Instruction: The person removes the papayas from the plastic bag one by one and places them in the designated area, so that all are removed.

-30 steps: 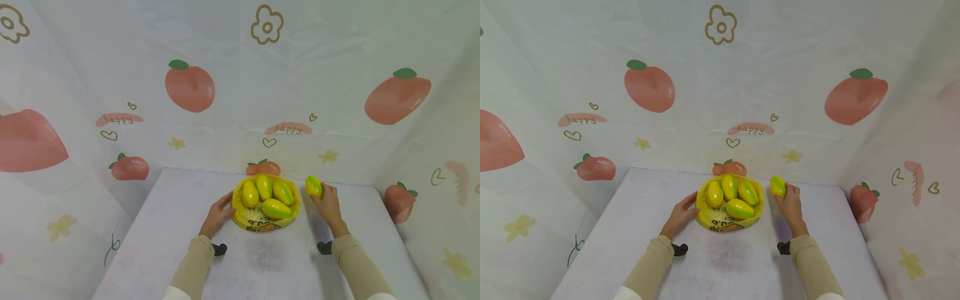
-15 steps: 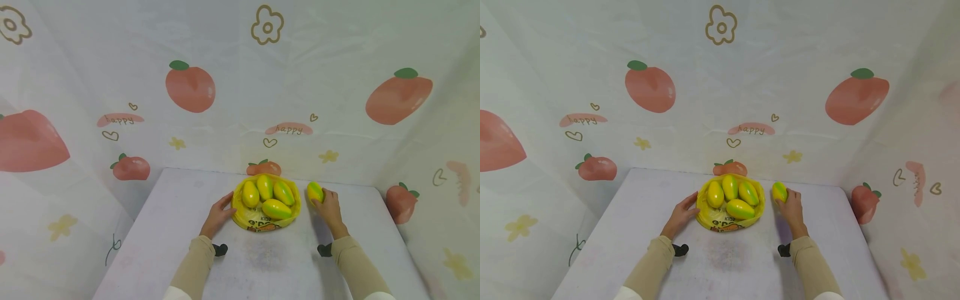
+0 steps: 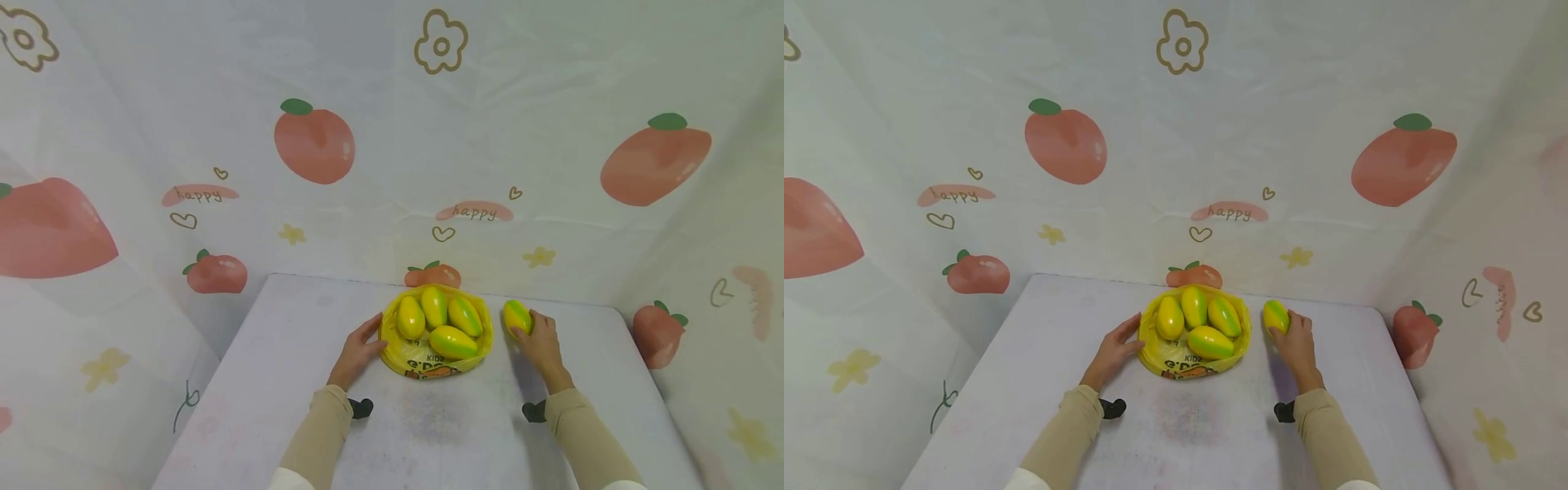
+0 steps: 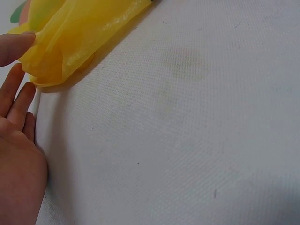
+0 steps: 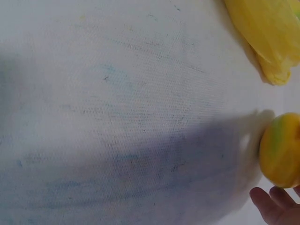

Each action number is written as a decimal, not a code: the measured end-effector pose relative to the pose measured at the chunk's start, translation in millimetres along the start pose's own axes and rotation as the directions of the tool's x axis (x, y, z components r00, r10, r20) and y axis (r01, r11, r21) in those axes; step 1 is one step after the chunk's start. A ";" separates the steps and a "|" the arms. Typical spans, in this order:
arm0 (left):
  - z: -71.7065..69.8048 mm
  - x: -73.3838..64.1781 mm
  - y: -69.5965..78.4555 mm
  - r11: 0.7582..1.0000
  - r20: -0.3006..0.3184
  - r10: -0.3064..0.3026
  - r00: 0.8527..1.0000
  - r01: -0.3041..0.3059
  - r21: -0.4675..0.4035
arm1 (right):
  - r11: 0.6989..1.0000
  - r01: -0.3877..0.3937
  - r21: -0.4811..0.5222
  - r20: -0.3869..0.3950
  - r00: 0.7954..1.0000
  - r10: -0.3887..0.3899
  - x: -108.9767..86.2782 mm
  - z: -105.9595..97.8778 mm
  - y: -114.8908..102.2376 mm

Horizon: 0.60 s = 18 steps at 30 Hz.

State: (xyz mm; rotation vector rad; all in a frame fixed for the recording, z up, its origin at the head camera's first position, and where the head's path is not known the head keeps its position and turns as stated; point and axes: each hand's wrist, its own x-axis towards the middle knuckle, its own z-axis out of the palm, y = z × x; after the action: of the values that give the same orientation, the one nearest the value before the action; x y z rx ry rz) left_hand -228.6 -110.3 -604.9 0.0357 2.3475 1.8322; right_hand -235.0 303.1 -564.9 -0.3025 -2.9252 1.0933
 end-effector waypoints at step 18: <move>0.2 0.8 -0.5 1.000 0.004 -0.019 1.000 0.019 0.016 | 0.991 0.104 -0.084 -0.008 0.994 -0.105 -1.7 -9.9 -13.7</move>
State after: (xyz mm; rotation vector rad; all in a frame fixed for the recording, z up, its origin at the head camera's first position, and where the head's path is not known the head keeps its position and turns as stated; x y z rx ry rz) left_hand -229.3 -110.2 -605.6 0.0188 2.3517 1.8035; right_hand -235.1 299.0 -548.4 -0.1537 -2.9430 0.9543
